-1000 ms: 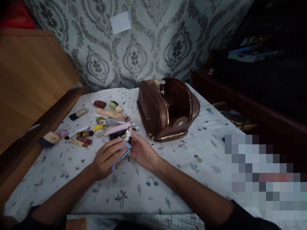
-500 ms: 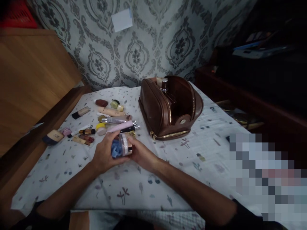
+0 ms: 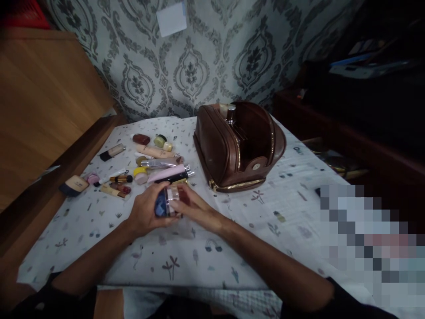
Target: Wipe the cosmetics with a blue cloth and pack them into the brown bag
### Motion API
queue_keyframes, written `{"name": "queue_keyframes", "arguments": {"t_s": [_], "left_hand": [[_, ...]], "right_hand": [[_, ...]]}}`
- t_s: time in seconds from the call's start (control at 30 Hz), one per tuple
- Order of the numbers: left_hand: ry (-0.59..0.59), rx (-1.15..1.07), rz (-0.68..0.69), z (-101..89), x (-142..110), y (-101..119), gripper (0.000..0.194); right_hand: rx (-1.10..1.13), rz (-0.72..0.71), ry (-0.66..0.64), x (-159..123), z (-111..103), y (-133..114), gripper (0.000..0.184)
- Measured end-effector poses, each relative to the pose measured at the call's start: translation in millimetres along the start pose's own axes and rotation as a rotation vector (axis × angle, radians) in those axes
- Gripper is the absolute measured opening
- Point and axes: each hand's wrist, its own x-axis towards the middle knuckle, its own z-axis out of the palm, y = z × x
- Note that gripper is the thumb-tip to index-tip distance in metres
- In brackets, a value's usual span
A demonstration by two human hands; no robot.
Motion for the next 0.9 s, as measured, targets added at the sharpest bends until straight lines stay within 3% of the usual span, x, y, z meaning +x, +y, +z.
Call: {"name": "queue_keyframes", "arguments": {"t_s": [0.2, 0.33, 0.43, 0.57, 0.9], "left_hand": [[-0.032, -0.139, -0.074, -2.2, 1, -2, 0.078], [-0.049, -0.295, -0.175, -3.2, 1, -6, 0.077], [-0.019, -0.519, -0.206, -2.7, 2, -6, 0.074], [0.037, -0.737, -0.165, 0.8, 5, -3, 0.072], [-0.002, -0.720, -0.272, 1.2, 6, -7, 0.078]], "right_hand": [[-0.102, -0.041, -0.031, -1, -1, -1, 0.057], [0.054, -0.020, 0.052, 3, -3, 5, 0.069], [0.229, 0.053, 0.102, 7, -5, 9, 0.055], [0.298, 0.109, 0.133, 9, -8, 10, 0.034], [0.436, 0.087, 0.205, 11, -13, 5, 0.028]]}}
